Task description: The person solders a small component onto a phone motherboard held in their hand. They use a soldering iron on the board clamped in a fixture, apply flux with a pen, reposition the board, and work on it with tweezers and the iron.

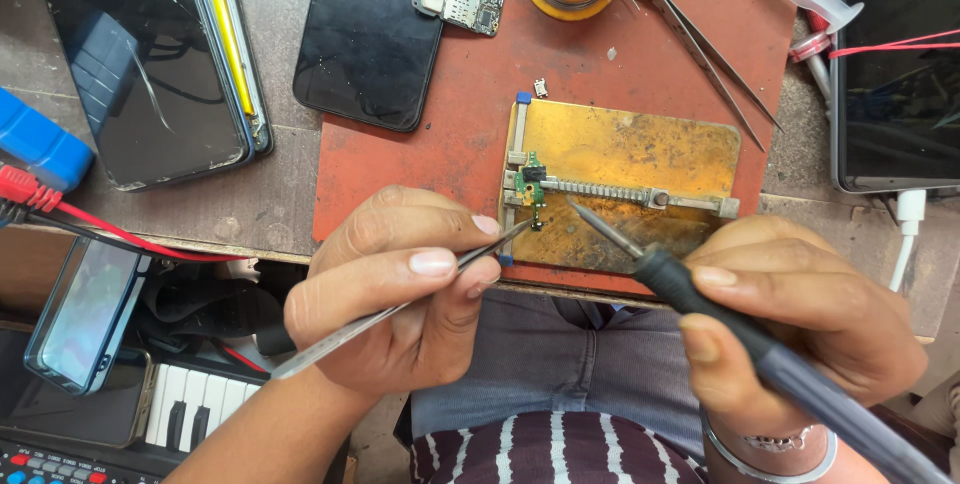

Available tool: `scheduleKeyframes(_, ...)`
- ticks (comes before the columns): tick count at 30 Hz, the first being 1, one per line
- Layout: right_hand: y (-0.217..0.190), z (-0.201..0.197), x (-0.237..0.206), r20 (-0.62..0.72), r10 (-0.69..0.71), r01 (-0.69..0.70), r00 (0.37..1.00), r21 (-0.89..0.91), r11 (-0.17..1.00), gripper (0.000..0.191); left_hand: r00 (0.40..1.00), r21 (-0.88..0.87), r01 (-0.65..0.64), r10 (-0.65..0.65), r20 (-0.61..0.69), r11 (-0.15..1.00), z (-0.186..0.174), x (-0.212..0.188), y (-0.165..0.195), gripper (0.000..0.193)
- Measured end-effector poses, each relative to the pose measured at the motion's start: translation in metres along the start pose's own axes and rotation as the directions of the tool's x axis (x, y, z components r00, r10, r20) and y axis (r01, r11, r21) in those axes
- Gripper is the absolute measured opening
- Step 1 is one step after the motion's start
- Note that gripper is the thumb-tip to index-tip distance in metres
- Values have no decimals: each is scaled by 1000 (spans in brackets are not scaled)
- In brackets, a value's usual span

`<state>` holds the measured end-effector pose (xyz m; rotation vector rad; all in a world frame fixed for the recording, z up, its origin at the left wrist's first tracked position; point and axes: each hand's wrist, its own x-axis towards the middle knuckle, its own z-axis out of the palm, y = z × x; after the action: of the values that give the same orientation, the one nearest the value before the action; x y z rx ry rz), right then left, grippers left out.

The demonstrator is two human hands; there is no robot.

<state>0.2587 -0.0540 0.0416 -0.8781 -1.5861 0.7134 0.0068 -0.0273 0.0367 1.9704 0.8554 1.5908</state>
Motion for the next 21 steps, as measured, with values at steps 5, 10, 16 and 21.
scheduleKeyframes(5, 0, 0, 10, 69, -18, 22, 997, -52, 998, 30, 1000, -4, -7, 7, 20, 1000, 0, 1, -4, 34)
scheduleKeyframes(10, 0, 5, 8, 61, -4, 8, 998, -67, 998, 31, 1000, -29, -2, 2, 10, 1000, 3, -5, -14, 36)
scheduleKeyframes(16, 20, 10, -3, -77, 79, -74, 994, 61, 995, 28, 1000, -84, 0, -1, -15, 997, 10, -10, -29, 36)
scheduleKeyframes(21, 34, 9, -2, -49, 89, -85, 995, 71, 994, 27, 998, -14, -61, 60, -33, 998, 14, -9, -42, 34)
